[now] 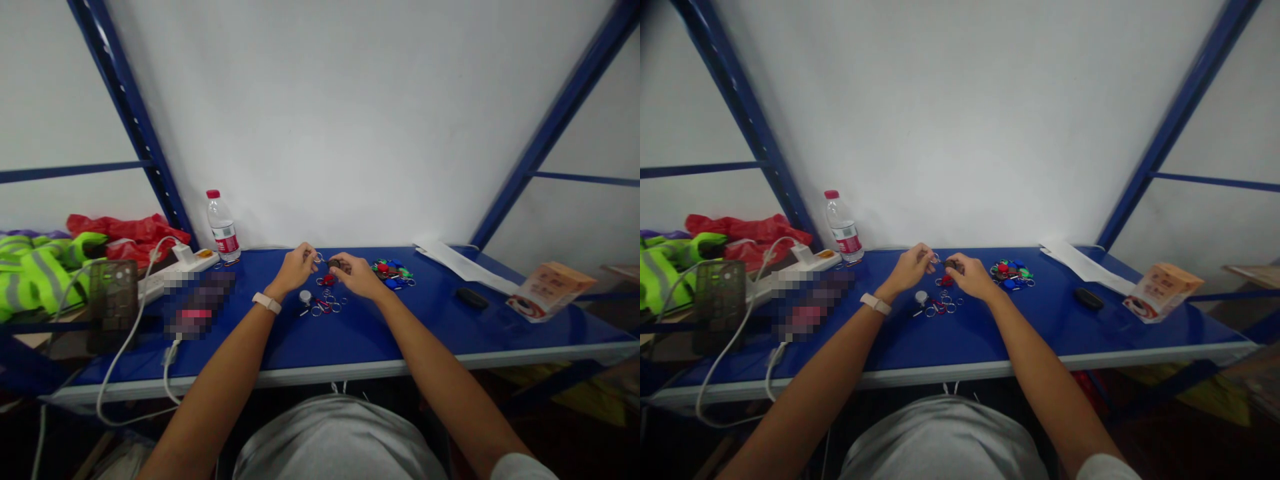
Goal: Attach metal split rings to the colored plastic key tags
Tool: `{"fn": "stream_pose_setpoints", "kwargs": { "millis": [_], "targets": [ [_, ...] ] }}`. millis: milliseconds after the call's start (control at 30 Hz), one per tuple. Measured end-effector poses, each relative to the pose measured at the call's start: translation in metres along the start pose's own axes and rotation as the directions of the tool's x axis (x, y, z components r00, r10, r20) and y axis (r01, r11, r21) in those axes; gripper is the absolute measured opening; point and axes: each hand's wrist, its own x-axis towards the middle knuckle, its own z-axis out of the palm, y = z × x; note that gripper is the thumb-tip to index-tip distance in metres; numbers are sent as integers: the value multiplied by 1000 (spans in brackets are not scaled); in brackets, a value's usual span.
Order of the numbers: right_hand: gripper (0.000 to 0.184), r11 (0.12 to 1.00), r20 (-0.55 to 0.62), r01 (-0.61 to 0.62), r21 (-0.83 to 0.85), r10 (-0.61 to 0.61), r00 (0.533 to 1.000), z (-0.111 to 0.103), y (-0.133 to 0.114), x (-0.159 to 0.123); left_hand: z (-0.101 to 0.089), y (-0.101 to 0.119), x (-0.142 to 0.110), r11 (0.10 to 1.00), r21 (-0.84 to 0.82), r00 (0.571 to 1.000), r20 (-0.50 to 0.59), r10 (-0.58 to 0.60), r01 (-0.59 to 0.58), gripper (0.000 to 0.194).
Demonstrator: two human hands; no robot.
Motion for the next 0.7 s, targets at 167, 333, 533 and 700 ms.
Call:
{"fn": "stream_pose_setpoints", "kwargs": {
  "millis": [167,333,533,700],
  "targets": [
    [26,999,-38,-43,30,44,998,1,5,1,0,-1,-1,1000,15,1000,9,0,0,18],
    [29,997,-94,-82,7,82,992,0,5,2,-1,-2,-2,996,83,999,46,6,-10,12],
    [31,997,-98,-76,16,77,992,-1,-3,1,-1,2,-3,983,180,997,78,21,-35,16],
    [33,997,-61,-74,19,75,995,-1,-5,0,1,7,-6,989,128,989,141,49,-67,34]
  ]
}}
